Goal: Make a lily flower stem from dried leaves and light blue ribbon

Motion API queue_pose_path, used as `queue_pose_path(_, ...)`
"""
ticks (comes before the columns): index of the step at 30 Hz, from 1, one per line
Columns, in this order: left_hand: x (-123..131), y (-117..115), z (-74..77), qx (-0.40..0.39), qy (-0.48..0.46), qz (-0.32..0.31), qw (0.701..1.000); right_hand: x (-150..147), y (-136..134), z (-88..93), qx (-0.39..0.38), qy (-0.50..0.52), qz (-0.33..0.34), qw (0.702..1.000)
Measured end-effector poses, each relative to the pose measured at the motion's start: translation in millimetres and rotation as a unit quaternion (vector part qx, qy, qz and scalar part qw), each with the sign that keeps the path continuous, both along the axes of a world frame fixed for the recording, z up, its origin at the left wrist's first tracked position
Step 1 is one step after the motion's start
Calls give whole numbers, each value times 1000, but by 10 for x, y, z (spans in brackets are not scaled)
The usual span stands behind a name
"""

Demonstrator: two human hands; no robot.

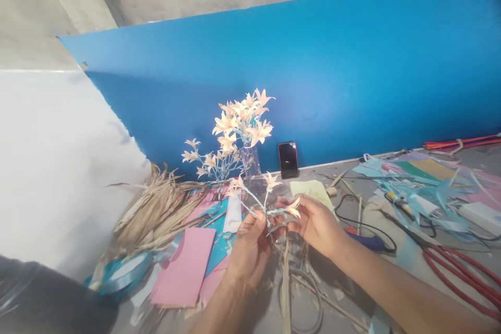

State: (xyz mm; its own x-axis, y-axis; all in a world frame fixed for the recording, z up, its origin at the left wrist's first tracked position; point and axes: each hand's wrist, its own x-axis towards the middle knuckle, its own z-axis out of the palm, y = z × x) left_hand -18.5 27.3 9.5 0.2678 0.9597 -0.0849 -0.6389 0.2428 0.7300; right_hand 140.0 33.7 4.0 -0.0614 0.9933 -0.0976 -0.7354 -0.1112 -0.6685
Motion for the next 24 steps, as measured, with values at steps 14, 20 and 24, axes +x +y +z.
queue_pose_path(14,-367,-32,603,79,-40,95,992,92,154,-165,-22,-204,-2,979)
queue_pose_path(20,-467,-186,796,87,-48,60,993,317,181,-78,94,-378,-148,909)
queue_pose_path(24,-321,-137,653,86,-20,76,993,461,183,46,139,-358,-174,907)
